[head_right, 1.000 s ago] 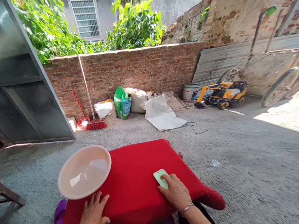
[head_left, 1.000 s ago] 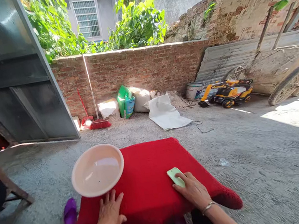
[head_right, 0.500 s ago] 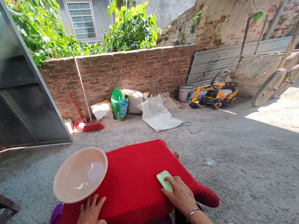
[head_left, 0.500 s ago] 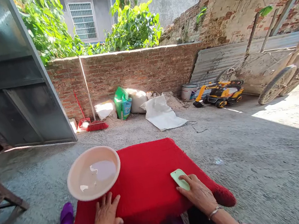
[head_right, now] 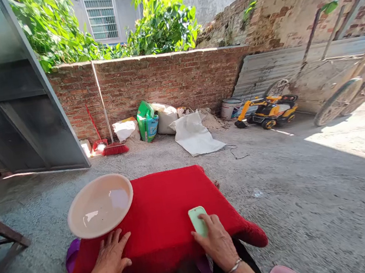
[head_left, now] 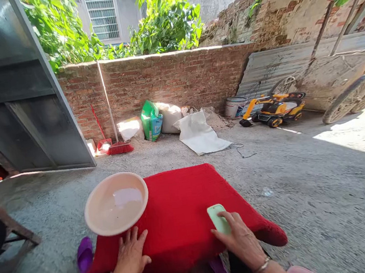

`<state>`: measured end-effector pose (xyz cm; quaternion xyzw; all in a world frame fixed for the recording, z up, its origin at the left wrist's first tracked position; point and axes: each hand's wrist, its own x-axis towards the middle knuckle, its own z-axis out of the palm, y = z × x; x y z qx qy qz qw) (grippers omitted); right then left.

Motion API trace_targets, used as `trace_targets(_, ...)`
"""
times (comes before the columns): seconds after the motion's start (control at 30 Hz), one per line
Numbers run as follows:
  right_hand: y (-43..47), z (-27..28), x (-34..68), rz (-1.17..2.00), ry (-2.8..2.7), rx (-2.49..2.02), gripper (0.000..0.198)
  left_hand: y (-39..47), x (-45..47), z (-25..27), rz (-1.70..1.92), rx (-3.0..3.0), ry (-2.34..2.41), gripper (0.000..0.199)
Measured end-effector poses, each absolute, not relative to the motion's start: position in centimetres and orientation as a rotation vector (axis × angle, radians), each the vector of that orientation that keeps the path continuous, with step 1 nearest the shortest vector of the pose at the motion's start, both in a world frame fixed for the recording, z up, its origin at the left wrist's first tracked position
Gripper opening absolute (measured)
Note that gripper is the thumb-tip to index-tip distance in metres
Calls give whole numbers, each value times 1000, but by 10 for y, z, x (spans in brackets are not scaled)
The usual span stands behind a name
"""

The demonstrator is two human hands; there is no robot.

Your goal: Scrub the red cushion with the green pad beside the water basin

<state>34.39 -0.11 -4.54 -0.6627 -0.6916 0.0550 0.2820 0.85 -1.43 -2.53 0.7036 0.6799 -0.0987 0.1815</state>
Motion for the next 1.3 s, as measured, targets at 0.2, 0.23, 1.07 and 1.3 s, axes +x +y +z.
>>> trace_targets(0.2,-40,-75,232,135,-2206,-1301,78,-14,7,-29,-303,1993,1921,80)
trace_targets(0.23,-43,-79,225,96,-2252,-1275,79,-14,7,-29,-303,1998,1920,79)
trace_targets(1.07,13,-43,385,105,-1692,-1935,55,-14,13,-20,-306,1953,1914,81)
trace_targets(1.3,36,-33,236,327,-2210,-1621,38,-13,10,-27,-261,1923,1906,83)
